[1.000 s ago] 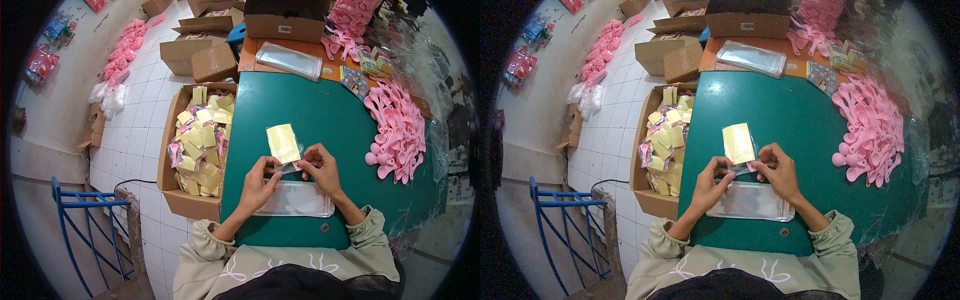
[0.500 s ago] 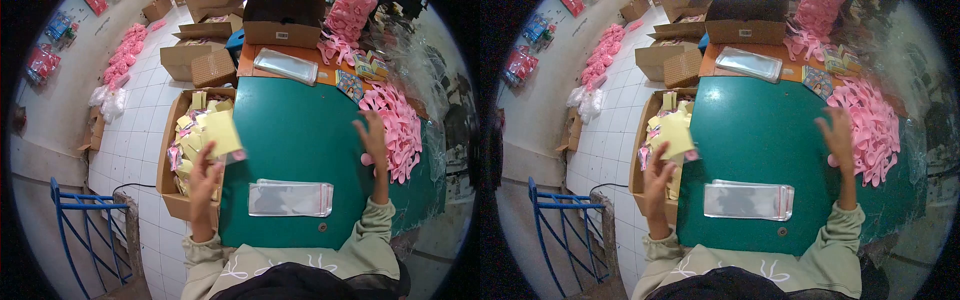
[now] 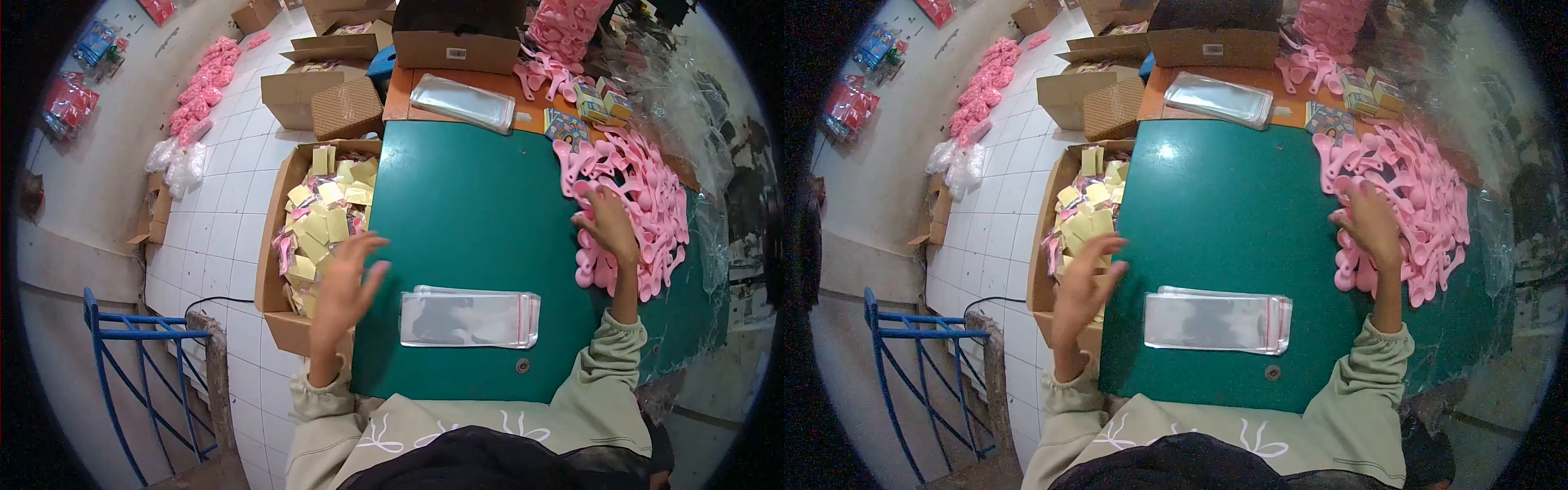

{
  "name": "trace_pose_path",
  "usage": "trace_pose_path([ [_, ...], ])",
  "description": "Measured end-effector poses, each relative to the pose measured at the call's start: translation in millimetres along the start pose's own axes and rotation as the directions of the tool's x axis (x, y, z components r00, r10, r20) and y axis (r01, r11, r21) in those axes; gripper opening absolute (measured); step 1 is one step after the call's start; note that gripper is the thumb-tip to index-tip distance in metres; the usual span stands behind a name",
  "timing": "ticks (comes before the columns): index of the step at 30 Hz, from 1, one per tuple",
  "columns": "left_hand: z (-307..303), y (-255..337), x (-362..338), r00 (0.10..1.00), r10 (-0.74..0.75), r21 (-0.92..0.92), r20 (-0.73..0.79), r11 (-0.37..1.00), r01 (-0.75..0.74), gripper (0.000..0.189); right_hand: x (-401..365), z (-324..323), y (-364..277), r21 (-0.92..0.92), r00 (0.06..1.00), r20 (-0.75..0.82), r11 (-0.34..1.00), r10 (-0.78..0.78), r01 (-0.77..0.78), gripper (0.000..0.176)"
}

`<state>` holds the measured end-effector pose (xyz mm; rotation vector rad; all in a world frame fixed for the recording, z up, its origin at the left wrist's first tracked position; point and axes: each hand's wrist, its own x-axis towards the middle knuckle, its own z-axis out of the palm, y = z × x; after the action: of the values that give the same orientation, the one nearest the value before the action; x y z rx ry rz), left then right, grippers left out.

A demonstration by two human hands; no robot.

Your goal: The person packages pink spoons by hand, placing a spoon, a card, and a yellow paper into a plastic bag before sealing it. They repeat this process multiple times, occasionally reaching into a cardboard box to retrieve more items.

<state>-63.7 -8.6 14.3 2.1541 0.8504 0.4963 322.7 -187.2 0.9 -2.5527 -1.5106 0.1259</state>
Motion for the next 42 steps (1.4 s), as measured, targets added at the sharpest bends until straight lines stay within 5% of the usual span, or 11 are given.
trace_pose_path([
  [2,19,22,8,0.948,0.231,0.143,0.217,0.954,-0.265,0.032,0,-7,-5,0.194,0.988,0.017,0.97,-0.153,0.147,0.04],
  [4,40,46,14,0.858,0.304,0.134,0.415,0.912,-0.388,0.031,-1,-11,-15,0.173,0.989,-0.039,0.973,-0.145,0.149,0.034],
  [7,86,53,18,0.784,0.398,0.114,0.476,0.856,-0.504,0.031,6,-2,-12,0.106,0.971,-0.144,0.973,-0.191,0.207,0.03],
  [10,114,47,18,0.813,0.447,0.162,0.375,0.831,-0.532,0.033,0,7,-16,0.032,0.99,-0.035,0.99,-0.135,0.136,0.03],
  [14,116,30,27,0.829,0.411,-0.113,0.379,0.91,-0.399,0.028,10,18,0,-0.105,0.988,-0.13,0.992,-0.082,0.069,0.016],
  [18,111,23,36,0.87,0.32,-0.262,0.376,0.937,-0.231,0.019,10,24,39,-0.102,0.985,-0.166,0.994,-0.051,0.034,0.021],
  [26,101,24,40,0.887,0.31,-0.371,0.342,0.912,-0.175,0.016,-9,-55,-48,0.282,0.937,-0.314,0.928,-0.152,0.245,0.012],
  [30,100,23,42,0.875,0.368,-0.382,0.315,0.893,-0.238,0.013,-18,-58,-65,0.491,0.939,0.057,0.828,-0.34,0.27,0.011],
  [34,88,26,44,0.811,0.29,-0.418,0.508,0.906,-0.062,0.012,-26,-43,-52,0.047,0.958,-0.085,0.959,-0.273,0.278,0.009],
  [38,98,14,42,0.787,0.338,-0.614,0.516,0.786,0.065,0.014,-29,-52,-72,0.171,0.959,-0.159,0.95,-0.236,0.263,0.007],
  [42,91,16,47,0.797,0.233,-0.675,0.557,0.686,0.271,0.016,-31,-67,-91,0.438,0.956,-0.198,0.853,-0.218,0.285,0.011],
])
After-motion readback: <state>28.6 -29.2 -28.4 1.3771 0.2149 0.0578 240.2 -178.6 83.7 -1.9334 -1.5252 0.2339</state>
